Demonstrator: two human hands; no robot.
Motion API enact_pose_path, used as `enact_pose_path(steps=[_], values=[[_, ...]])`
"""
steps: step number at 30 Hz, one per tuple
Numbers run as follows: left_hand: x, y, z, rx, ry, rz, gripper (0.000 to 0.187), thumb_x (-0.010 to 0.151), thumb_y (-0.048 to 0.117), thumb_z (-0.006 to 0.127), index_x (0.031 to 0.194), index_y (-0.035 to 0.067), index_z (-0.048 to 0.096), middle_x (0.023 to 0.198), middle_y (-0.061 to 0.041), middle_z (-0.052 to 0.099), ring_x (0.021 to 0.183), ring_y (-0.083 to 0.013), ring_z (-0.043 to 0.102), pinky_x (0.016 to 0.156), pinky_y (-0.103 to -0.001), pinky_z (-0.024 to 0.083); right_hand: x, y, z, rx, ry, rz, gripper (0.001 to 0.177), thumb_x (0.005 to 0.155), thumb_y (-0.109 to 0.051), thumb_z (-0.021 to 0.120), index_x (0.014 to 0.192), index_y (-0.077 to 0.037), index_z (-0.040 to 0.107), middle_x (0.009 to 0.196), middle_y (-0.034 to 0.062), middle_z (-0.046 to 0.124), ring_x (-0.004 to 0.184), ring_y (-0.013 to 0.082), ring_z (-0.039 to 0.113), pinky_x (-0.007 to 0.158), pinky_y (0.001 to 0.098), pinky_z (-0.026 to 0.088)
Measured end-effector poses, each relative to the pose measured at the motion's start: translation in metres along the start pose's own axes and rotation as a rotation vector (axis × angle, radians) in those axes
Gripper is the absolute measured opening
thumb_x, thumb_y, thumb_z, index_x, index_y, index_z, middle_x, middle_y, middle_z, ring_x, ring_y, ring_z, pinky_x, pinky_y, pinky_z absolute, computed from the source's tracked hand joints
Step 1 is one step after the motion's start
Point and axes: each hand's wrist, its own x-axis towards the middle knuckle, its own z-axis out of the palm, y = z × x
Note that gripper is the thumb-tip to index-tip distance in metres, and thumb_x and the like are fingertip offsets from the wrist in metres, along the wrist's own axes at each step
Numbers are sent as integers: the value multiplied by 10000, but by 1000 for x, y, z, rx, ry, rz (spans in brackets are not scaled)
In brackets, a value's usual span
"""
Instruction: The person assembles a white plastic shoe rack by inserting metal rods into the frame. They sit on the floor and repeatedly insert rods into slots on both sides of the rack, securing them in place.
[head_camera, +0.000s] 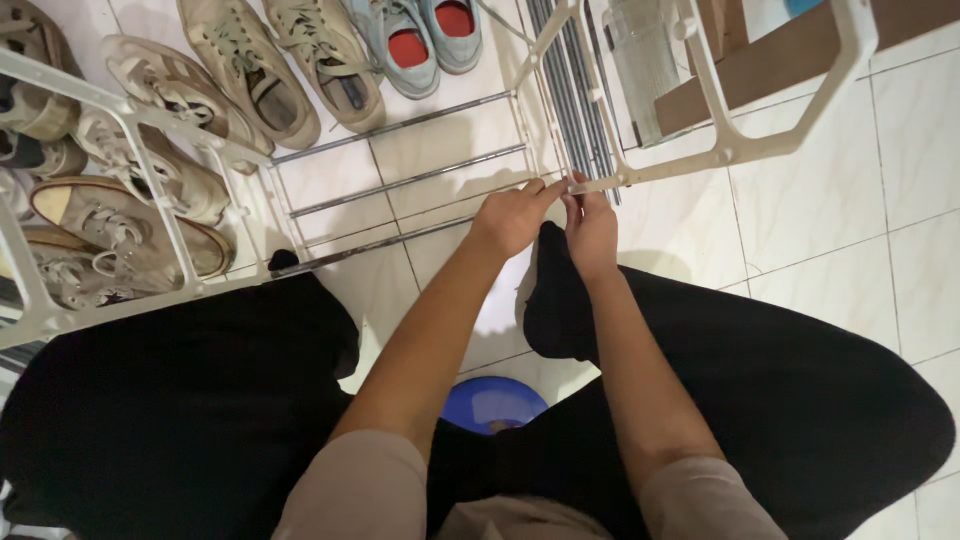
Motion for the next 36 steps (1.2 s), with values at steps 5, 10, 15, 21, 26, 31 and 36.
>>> enact_pose_path(steps=[5,10,15,21,26,31,36], values=[[0,1,-9,-42,48,31,509,926,64,512,1399,240,574,1131,-85,666,993,-307,701,856,-439,556,-1,0,-2,3,-1,12,291,1026,-66,655,1306,10,629,1121,221,733,1003,346,745,846,411,584],[3,2,-11,-81,13,12,505,932,55,522,1395,250,576,1154,-99,664,1010,-313,689,856,-441,544,1,-2,-4,-45,-23,58,291,1023,-82,650,1300,4,627,1106,239,719,992,377,726,823,437,572],[5,-1,-7,-107,20,21,502,919,31,546,1363,253,616,1099,-100,682,1026,-315,685,878,-438,539,4,-3,-7,-124,-67,43,275,1021,-88,655,1281,2,638,1150,254,713,1026,426,694,842,469,556],[4,-9,8,-253,162,72,348,821,46,644,1162,114,634,1014,-81,707,987,-309,694,846,-430,558,5,-8,-9,-95,-77,26,294,1019,-83,647,1299,7,630,1147,255,706,1051,425,684,881,473,551],[2,-5,23,-102,283,69,279,861,37,623,1133,98,635,1004,-117,693,944,-322,695,787,-450,564,2,-7,0,-157,-48,-41,227,1015,-81,660,1224,8,656,1195,268,696,1065,449,666,892,484,549],[-2,-5,22,-88,398,133,284,860,47,606,1142,78,617,1009,-113,686,951,-314,704,789,-425,577,1,-4,0,-101,-62,-33,255,1021,-74,665,1261,3,627,1152,249,697,1043,434,683,883,482,562],[-1,0,17,-54,338,80,243,900,60,599,1136,103,639,996,-93,691,944,-292,712,777,-414,580,-1,-4,-2,-175,-59,-125,351,973,-47,681,1313,-12,600,1164,248,694,1035,438,672,865,487,565]])
